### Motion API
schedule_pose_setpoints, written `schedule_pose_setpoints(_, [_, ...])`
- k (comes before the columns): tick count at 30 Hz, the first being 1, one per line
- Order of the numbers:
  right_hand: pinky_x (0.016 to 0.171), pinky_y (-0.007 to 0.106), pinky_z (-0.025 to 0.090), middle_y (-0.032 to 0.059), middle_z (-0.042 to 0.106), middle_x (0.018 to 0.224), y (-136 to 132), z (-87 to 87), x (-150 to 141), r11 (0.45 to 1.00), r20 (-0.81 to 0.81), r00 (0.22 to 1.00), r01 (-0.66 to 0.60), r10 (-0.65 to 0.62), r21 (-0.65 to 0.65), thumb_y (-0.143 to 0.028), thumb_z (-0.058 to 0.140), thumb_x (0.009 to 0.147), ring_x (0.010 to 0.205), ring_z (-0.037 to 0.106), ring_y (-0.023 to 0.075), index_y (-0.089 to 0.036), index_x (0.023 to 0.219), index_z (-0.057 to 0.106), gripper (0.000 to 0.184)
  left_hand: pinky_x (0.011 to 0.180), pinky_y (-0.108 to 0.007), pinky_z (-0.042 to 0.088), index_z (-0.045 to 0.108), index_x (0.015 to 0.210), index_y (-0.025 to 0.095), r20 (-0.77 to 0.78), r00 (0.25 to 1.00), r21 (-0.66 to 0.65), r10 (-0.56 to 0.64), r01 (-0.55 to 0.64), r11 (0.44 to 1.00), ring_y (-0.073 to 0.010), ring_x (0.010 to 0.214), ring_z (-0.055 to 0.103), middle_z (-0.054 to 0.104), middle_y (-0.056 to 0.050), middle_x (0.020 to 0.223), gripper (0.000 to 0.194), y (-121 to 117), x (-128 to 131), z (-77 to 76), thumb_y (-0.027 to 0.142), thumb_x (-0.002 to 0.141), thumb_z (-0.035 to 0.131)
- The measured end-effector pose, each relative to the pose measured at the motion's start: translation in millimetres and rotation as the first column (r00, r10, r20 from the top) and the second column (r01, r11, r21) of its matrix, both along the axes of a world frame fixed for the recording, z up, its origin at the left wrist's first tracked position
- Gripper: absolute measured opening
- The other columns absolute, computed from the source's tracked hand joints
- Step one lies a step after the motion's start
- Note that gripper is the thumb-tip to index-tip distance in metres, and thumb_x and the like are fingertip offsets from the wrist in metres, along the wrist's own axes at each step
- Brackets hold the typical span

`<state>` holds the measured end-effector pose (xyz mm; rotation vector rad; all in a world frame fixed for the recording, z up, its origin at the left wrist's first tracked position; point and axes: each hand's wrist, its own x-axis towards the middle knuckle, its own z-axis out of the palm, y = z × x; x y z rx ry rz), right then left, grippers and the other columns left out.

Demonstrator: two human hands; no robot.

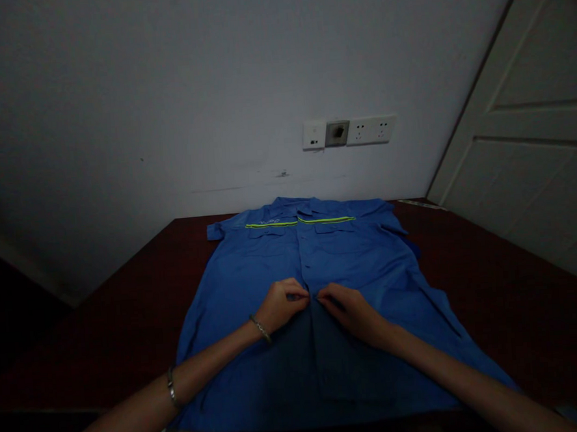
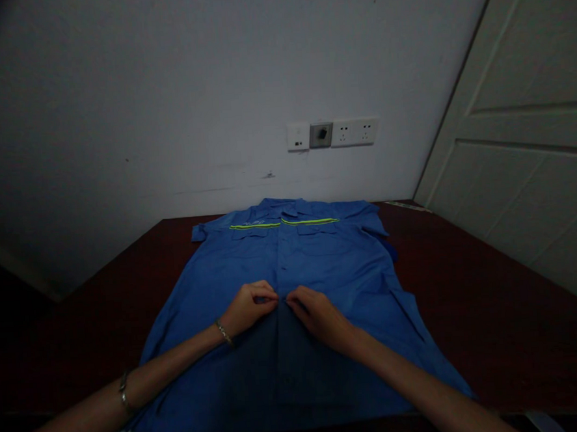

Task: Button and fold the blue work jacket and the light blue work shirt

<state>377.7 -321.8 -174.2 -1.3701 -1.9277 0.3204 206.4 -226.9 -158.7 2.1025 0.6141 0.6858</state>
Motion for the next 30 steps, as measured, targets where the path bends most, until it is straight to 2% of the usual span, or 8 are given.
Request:
schedule_pose_setpoints(4, [0.067,0.025,0.048,0.0016,0.065,0.08,-1.9,6.2,-3.7,0.996,-0.113,0.99,0.078,-0.083,-0.048,-0.024,0.048,0.084,0.073,0.062,0.0139,-0.02,0.084,0.061,0.014,0.057,-0.019,0.039,0.07,0.069,0.015,0.007,1.0,0.071,0.009,-0.009,0.997,-0.0088,0.063,0.051,0.059,-0.001,0.069,0.013,-6.1,2.1,0.0,0.009,0.069,0.058])
schedule_pose_setpoints(6, [0.055,0.022,0.049,0.0011,0.065,0.077,-2.8,10.2,-6.2,0.986,-0.196,0.971,0.112,-0.136,-0.126,-0.027,0.05,0.082,0.063,0.062,0.0128,-0.019,0.082,0.061,0.014,0.056,-0.019,0.038,0.069,0.069,0.014,0.024,1.0,0.078,0.011,-0.013,0.997,-0.0084,0.062,0.05,0.059,-0.001,0.069,0.013,-7.7,2.4,0.8,0.009,0.069,0.058])
schedule_pose_setpoints(10, [0.035,0.017,0.042,0.0015,0.064,0.073,-0.9,13.8,-10.2,0.968,-0.309,0.936,0.099,-0.169,-0.23,-0.031,0.052,0.08,0.049,0.058,0.0098,-0.018,0.08,0.061,0.016,0.055,-0.019,0.038,0.069,0.07,0.014,0.068,0.998,0.092,0.018,-0.024,0.995,-0.0082,0.061,0.05,0.06,-0.002,0.069,0.012,-8.7,2.0,0.9,0.01,0.07,0.058])
schedule_pose_setpoints(13, [0.033,0.016,0.043,0.0012,0.061,0.069,1.4,14.5,-12.1,0.965,-0.343,0.923,0.092,-0.175,-0.246,-0.032,0.053,0.077,0.05,0.058,0.0103,-0.017,0.079,0.061,0.017,0.055,-0.019,0.038,0.069,0.069,0.014,0.063,0.998,0.115,0.025,-0.032,0.993,-0.0082,0.06,0.05,0.059,-0.002,0.068,0.012,-8.9,1.9,0.3,0.01,0.071,0.058])
schedule_pose_setpoints(17, [0.034,0.019,0.047,0.0027,0.062,0.072,1.7,18.9,-14.0,0.948,-0.407,0.892,0.066,-0.196,-0.312,-0.033,0.055,0.073,0.062,0.062,0.015,-0.016,0.085,0.058,0.021,0.054,-0.018,0.038,0.069,0.071,0.014,0.032,0.999,0.19,0.032,-0.038,0.981,-0.0081,0.059,0.049,0.058,-0.001,0.066,0.013,-9.3,2.5,-0.6,0.008,0.069,0.058])
schedule_pose_setpoints(19, [0.034,0.019,0.046,0.0026,0.062,0.071,1.6,21.9,-14.9,0.942,-0.402,0.892,0.07,-0.206,-0.329,-0.035,0.057,0.072,0.062,0.062,0.0153,-0.016,0.085,0.057,0.023,0.055,-0.018,0.038,0.069,0.072,0.014,0.014,1.0,0.233,0.026,-0.028,0.972,-0.0081,0.059,0.049,0.058,0.0,0.066,0.014,-9.4,3.0,-1.3,0.006,0.069,0.058])
schedule_pose_setpoints(24, [0.033,0.017,0.039,-0.0005,0.058,0.053,4.1,26.2,-17.3,0.93,-0.235,0.94,0.164,-0.248,-0.328,-0.034,0.057,0.072,0.039,0.053,0.0094,-0.015,0.065,0.058,0.02,0.057,-0.019,0.039,0.068,0.072,0.015,-0.019,0.999,0.314,0.026,-0.018,0.949,-0.0088,0.061,0.05,0.059,-0.001,0.068,0.014,-10.0,4.3,-1.9,0.006,0.07,0.057])
schedule_pose_setpoints(30, [0.036,0.017,0.038,-0.0015,0.059,0.049,6.3,30.7,-19.4,0.926,-0.177,0.947,0.204,-0.269,-0.318,-0.02,0.055,0.067,0.038,0.054,0.0097,-0.016,0.06,0.06,0.009,0.058,-0.02,0.04,0.068,0.073,0.015,-0.058,0.998,0.324,0.026,-0.006,0.946,-0.009,0.061,0.051,0.059,-0.001,0.068,0.015,-12.1,4.3,2.1,0.006,0.071,0.057])
